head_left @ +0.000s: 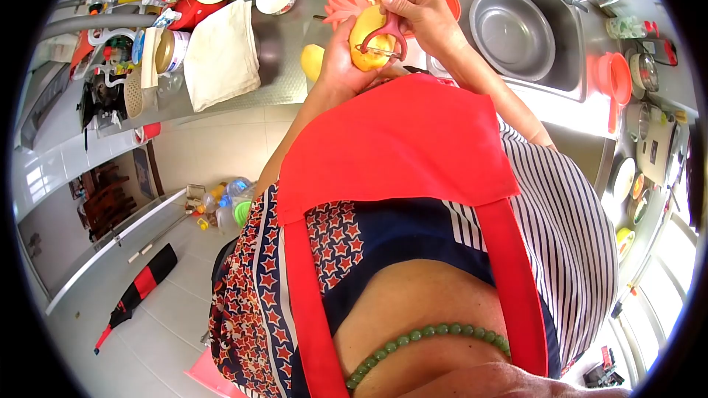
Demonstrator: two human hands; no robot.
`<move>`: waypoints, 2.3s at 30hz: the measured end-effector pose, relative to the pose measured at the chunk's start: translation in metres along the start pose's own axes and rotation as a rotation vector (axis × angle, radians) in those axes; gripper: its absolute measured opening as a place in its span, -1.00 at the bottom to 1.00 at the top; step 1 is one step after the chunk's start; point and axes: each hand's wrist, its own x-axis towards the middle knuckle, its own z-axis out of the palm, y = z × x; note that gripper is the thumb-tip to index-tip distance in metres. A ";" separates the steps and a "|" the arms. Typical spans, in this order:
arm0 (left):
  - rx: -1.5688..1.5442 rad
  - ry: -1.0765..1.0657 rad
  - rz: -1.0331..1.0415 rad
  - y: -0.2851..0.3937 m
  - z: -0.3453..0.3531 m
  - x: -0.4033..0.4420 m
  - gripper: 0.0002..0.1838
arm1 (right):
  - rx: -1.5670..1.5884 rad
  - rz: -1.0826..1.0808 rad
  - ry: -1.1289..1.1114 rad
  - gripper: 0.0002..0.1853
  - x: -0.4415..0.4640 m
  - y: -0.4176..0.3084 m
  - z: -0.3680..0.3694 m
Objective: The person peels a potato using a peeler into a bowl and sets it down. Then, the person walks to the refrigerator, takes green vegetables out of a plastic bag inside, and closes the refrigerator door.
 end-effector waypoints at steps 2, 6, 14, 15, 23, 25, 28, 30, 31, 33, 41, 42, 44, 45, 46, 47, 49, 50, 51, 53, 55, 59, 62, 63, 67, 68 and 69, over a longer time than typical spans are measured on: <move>0.007 -0.021 -0.003 0.000 -0.003 0.000 -0.56 | 0.017 0.024 0.007 -0.74 -0.001 0.002 0.001; 0.088 -0.029 0.005 0.000 -0.001 -0.003 -0.52 | 0.063 -0.049 0.034 -0.74 0.004 0.012 -0.002; 0.080 -0.180 -0.091 0.001 -0.009 0.005 -0.44 | 0.281 -0.097 0.042 -0.82 0.023 0.010 -0.017; 0.093 -0.169 -0.084 0.001 -0.010 0.005 -0.45 | 0.287 -0.068 0.071 -0.77 0.023 0.012 -0.015; 0.069 -0.217 -0.161 0.000 -0.004 -0.011 -0.48 | 0.397 -0.107 0.081 -0.95 0.046 0.015 -0.048; 0.074 -0.231 -0.141 0.001 0.007 -0.014 -0.47 | 0.417 -0.151 0.137 -0.96 0.047 0.013 -0.050; 0.168 -0.194 -0.025 0.002 0.010 -0.010 -0.46 | 0.331 -0.140 0.179 -0.96 0.043 0.005 -0.048; 0.224 -0.163 0.071 0.004 0.009 -0.008 -0.48 | 0.168 -0.105 0.152 -0.87 0.038 0.000 -0.045; 0.234 -0.159 0.110 0.004 0.007 -0.006 -0.51 | 0.046 -0.076 0.108 -0.76 0.034 -0.001 -0.045; 0.217 -0.116 0.193 0.001 0.004 0.000 -0.54 | -0.168 -0.003 0.015 -0.60 0.031 0.003 -0.045; 0.210 -0.025 0.267 0.003 -0.006 0.009 -0.56 | -0.417 0.106 -0.066 -0.63 0.022 0.016 -0.028; 0.191 -0.035 0.244 0.003 -0.006 0.008 -0.56 | -0.387 0.106 -0.065 -0.65 0.022 0.017 -0.028; 0.154 -0.057 0.198 0.003 -0.004 0.005 -0.55 | -0.329 0.105 -0.064 -0.69 0.023 0.021 -0.031; 0.145 -0.045 0.197 0.003 -0.002 0.005 -0.54 | -0.304 0.119 -0.047 -0.70 0.024 0.016 -0.032; 0.136 -0.031 0.196 0.003 0.001 0.005 -0.53 | -0.279 0.133 -0.031 -0.72 0.025 0.008 -0.033; 0.127 -0.017 0.196 0.003 0.002 0.005 -0.52 | -0.253 0.146 -0.016 -0.73 0.026 0.004 -0.032; 0.141 -0.053 0.233 0.002 0.002 0.006 -0.52 | -0.172 0.166 -0.121 -0.73 0.026 0.007 -0.030; 0.150 -0.075 0.249 0.001 0.002 0.009 -0.51 | -0.132 0.174 -0.171 -0.73 0.026 0.009 -0.030; 0.172 -0.075 0.256 0.001 0.001 0.010 -0.51 | -0.127 0.173 -0.146 -0.73 0.026 0.011 -0.029; 0.215 -0.074 0.275 0.002 0.001 0.013 -0.50 | -0.118 0.171 -0.101 -0.72 0.023 0.018 -0.026; 0.168 -0.016 0.238 0.000 0.005 0.006 -0.50 | -0.100 0.192 -0.070 -0.70 0.023 0.016 -0.025; 0.286 -0.169 0.216 0.001 -0.017 0.020 -0.41 | -0.339 -0.014 0.096 -0.61 0.041 0.026 -0.055; 0.425 -0.211 0.325 0.003 -0.012 0.018 -0.40 | -0.701 -0.176 0.267 -0.58 0.045 0.018 -0.073; 0.476 -0.183 0.390 0.002 -0.006 0.014 -0.44 | -0.580 -0.160 0.297 -0.62 0.045 0.012 -0.075; 0.720 -0.108 0.562 0.001 0.012 0.003 -0.48 | -0.061 -0.204 0.360 -0.78 0.049 -0.002 -0.080; 0.793 -0.101 0.584 0.002 0.012 0.002 -0.47 | 0.045 -0.216 0.363 -0.76 0.048 -0.008 -0.080; 0.815 -0.092 0.600 0.001 0.013 0.002 -0.46 | 0.151 -0.228 0.367 -0.73 0.044 -0.018 -0.075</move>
